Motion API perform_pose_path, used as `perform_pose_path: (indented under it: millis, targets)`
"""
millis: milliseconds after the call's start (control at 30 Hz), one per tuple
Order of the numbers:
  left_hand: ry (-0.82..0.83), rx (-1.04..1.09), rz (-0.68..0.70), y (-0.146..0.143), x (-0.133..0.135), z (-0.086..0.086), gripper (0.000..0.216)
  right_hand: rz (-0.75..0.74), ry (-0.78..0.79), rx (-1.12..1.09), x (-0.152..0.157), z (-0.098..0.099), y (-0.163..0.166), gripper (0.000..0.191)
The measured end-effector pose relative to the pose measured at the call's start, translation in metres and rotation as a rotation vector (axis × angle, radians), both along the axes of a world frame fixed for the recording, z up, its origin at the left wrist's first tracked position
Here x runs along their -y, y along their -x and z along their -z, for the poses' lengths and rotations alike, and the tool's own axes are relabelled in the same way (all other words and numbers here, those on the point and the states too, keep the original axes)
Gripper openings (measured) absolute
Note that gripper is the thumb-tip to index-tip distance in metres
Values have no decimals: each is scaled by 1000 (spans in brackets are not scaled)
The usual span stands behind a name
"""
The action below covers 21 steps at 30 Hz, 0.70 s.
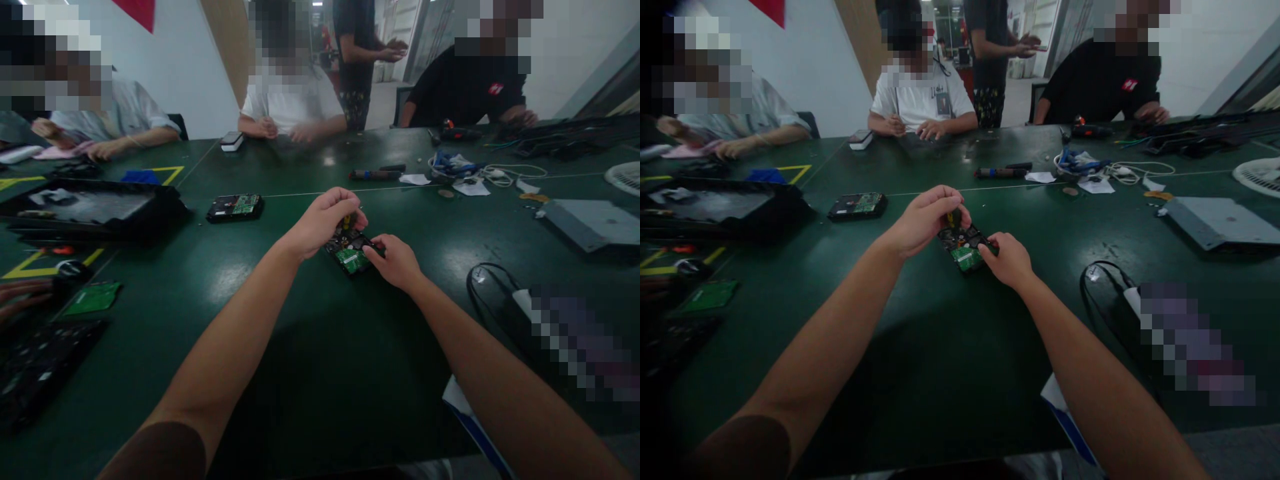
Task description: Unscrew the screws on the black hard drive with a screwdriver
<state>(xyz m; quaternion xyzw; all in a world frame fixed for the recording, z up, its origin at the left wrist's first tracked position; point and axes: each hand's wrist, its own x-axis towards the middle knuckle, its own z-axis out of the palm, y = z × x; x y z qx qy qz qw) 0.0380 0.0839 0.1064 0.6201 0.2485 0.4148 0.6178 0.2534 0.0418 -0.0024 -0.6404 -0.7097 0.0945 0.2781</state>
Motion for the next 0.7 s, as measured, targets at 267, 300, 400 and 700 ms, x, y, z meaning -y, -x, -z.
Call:
perform_pose_path:
  millis: [267,300,400,700]
  targets:
    - [-366,-167,-364,1,-8,2,14,9,37,-9,0,0,0,33]
    - [-394,-178,-366,2,-8,2,15,7,36,-7,0,-1,0,33]
    - [-395,-204,-339,2,-6,0,13,10,34,-8,0,-1,0,33]
    - [-76,-33,-264,-2,-3,-1,7,13,48,-9,0,0,-1,33]
